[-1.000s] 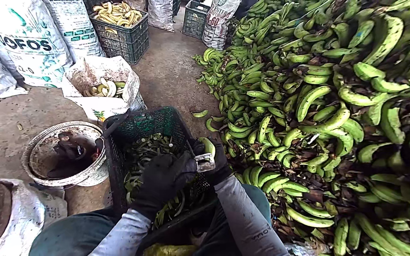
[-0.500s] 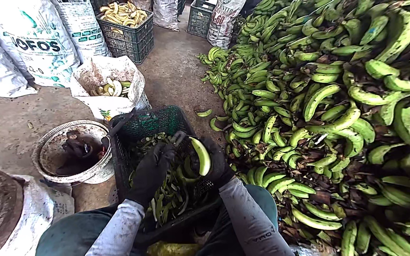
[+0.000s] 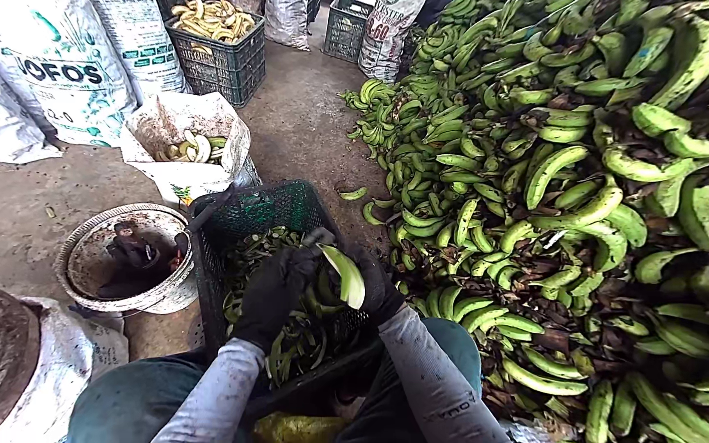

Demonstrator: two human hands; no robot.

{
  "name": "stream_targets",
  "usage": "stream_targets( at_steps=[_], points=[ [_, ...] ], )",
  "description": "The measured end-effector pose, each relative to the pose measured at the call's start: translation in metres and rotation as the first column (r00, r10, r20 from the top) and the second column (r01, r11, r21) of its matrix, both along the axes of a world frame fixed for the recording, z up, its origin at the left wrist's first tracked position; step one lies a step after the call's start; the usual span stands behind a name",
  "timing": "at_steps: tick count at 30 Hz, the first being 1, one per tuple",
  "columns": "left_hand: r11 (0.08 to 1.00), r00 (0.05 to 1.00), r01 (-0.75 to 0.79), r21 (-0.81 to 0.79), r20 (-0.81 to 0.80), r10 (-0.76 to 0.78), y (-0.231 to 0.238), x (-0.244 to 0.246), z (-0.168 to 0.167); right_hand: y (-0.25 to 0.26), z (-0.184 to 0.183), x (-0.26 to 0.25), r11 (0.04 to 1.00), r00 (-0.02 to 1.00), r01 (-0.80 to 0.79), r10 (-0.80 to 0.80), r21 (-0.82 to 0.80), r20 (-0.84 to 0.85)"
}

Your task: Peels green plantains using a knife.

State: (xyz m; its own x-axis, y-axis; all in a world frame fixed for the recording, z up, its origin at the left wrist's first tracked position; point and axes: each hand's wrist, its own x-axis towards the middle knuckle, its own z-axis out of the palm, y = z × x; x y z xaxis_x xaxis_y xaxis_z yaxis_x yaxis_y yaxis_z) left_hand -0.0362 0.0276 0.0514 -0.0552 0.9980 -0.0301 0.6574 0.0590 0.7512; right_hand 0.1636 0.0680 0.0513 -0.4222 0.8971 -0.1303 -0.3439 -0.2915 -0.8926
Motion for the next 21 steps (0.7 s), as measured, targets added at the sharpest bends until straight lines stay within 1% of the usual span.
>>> stream_targets(
  at_steps=[1,2,3,4,5,6,7,8,9,10,11,12,13,14,15,16,17,18,19,20,21],
  points=[
    [0.998,0.997,-0.051,-0.021,0.053,0.052,0.002,-0.007,0.001,-0.002,0.0,0.003,0.987,0.993,0.006,-0.025,0.163,0.114],
    [0.995,0.986,-0.095,-0.038,0.132,0.099,0.001,-0.013,0.004,-0.003,0.0,0.005,0.957,0.968,0.02,-0.091,0.291,0.234],
    [0.99,0.96,-0.133,-0.055,0.24,0.142,0.0,-0.017,0.005,-0.004,0.001,0.006,0.923,0.918,0.029,-0.177,0.383,0.356],
    [0.986,0.912,-0.153,-0.073,0.374,0.169,-0.001,-0.018,0.005,-0.004,0.002,0.004,0.905,0.861,0.042,-0.248,0.424,0.444],
    [0.984,0.826,-0.146,-0.1,0.535,0.177,-0.003,-0.017,0.005,-0.005,0.004,-0.001,0.902,0.809,0.061,-0.296,0.427,0.509],
    [0.984,0.703,-0.129,-0.123,0.689,0.178,-0.005,-0.012,0.006,-0.007,0.006,-0.009,0.901,0.761,0.068,-0.325,0.429,0.562],
    [0.985,0.567,-0.106,-0.139,0.805,0.175,-0.006,-0.005,0.003,-0.008,0.008,-0.019,0.891,0.728,0.051,-0.342,0.451,0.594],
    [0.986,0.443,-0.063,-0.156,0.881,0.168,-0.009,0.0,0.0,-0.011,0.009,-0.029,0.875,0.711,0.01,-0.347,0.485,0.611],
    [0.983,0.368,-0.021,-0.182,0.913,0.177,-0.013,0.004,0.0,-0.015,0.01,-0.039,0.854,0.723,-0.03,-0.34,0.519,0.602],
    [0.978,0.338,0.005,-0.207,0.921,0.193,-0.016,0.005,0.001,-0.018,0.012,-0.047,0.847,0.749,-0.046,-0.322,0.53,0.58],
    [0.976,0.332,0.015,-0.216,0.922,0.199,-0.02,0.0,0.003,-0.016,0.013,-0.053,0.86,0.773,-0.033,-0.3,0.509,0.558],
    [0.979,0.348,-0.031,-0.203,0.916,0.201,-0.024,-0.008,0.006,-0.011,0.011,-0.056,0.887,0.795,-0.001,-0.279,0.461,0.539],
    [0.983,0.41,-0.096,-0.159,0.893,0.184,-0.03,-0.02,0.01,-0.003,0.005,-0.055,0.908,0.786,-0.006,-0.255,0.42,0.563],
    [0.98,0.502,-0.171,-0.101,0.847,0.175,-0.036,-0.036,0.017,0.007,-0.006,-0.05,0.916,0.728,-0.06,-0.231,0.396,0.645],
    [0.966,0.614,-0.257,-0.023,0.769,0.182,-0.042,-0.053,0.026,0.017,-0.019,-0.044,0.913,0.601,-0.166,-0.206,0.372,0.773],
    [0.928,0.702,-0.365,0.07,0.676,0.225,-0.048,-0.072,0.036,0.025,-0.032,-0.038,0.899,0.39,-0.321,-0.163,0.3,0.906],
    [0.862,0.747,-0.474,0.181,0.601,0.284,-0.054,-0.093,0.043,0.029,-0.045,-0.033,0.866,0.145,-0.476,-0.093,0.151,0.985],
    [0.775,0.764,-0.555,0.303,0.555,0.33,-0.06,-0.117,0.048,0.029,-0.057,-0.03,0.817,-0.065,-0.577,-0.023,-0.018,0.998],
    [0.671,0.762,-0.616,0.413,0.528,0.375,-0.065,-0.141,0.052,0.027,-0.072,-0.029,0.771,-0.213,-0.619,0.022,-0.152,0.977],
    [0.577,0.746,-0.658,0.484,0.52,0.416,-0.073,-0.167,0.055,0.024,-0.086,-0.027,0.743,-0.318,-0.622,0.049,-0.248,0.947],
    [0.487,0.716,-0.698,0.524,0.521,0.465,-0.082,-0.192,0.055,0.02,-0.098,-0.027,0.727,-0.381,-0.613,0.072,-0.31,0.922]
  ],
)
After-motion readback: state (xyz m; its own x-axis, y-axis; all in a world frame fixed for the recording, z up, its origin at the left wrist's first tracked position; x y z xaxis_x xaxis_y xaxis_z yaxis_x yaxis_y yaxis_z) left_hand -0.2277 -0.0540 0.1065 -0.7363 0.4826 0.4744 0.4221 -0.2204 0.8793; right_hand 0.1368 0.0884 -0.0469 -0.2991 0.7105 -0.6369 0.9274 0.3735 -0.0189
